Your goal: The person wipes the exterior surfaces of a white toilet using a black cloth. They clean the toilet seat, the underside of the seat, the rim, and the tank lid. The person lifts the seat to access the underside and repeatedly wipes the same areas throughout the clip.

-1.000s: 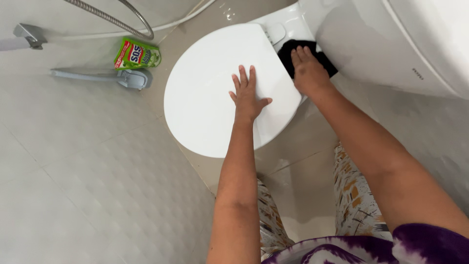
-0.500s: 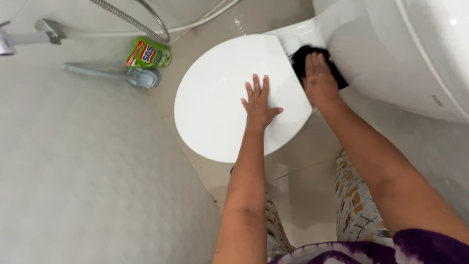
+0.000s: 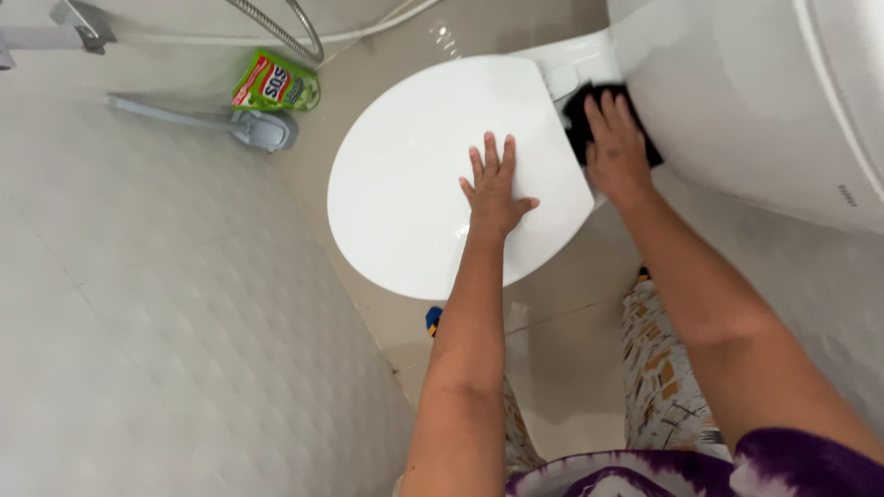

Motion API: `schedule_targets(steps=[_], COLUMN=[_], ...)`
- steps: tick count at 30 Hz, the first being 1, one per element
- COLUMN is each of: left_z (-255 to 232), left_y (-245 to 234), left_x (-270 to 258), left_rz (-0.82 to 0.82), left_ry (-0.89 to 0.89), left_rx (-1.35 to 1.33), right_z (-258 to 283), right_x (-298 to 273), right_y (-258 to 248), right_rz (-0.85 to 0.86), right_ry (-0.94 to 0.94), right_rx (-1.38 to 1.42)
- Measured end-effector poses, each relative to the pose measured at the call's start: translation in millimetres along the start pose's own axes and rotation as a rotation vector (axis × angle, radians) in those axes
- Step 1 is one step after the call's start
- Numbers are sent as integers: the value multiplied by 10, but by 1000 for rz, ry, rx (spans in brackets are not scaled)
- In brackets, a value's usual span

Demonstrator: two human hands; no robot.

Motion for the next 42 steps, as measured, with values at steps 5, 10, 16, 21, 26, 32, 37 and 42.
schedule_targets(steps=[5,10,16,21,26,32,37,42], left_z=[1,-30,10,0,5,3,25,-6], left_y=[11,-14,-9,18,5,5,54,-17], left_x=[-24,-78,-41,-63,-10,19,-35,5], left_rz=[21,29,-26,39,18,38,18,43], left_ry=[-23,-37,2,-33,1,-21,-6,-25], left_rx=[1,-1,10,17,13,24,22,46], right_z=[-150,-176,37,67,-50,361,247,-3], right_x=[-489,-791,-395,-268,-302,527,715,165], right_y=[226,165,-23,-5,44,-195,-92,33], right_rz=[-153,-112,-159,-193,-49,-144,-80,-52], right_ry=[89,15,-155,-107,-56,-211,-143,-131], right_rx=[48,354,26,-10,36,69,70,-78])
Point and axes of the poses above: each hand's wrist, its own x-axis towards the middle knuckle, its own y-axis out of the palm, z = x × y, the point moved 7 cm from there along x, towards the middle knuckle, and after that the axes turned 12 degrees about z, right-handed, at the moved point
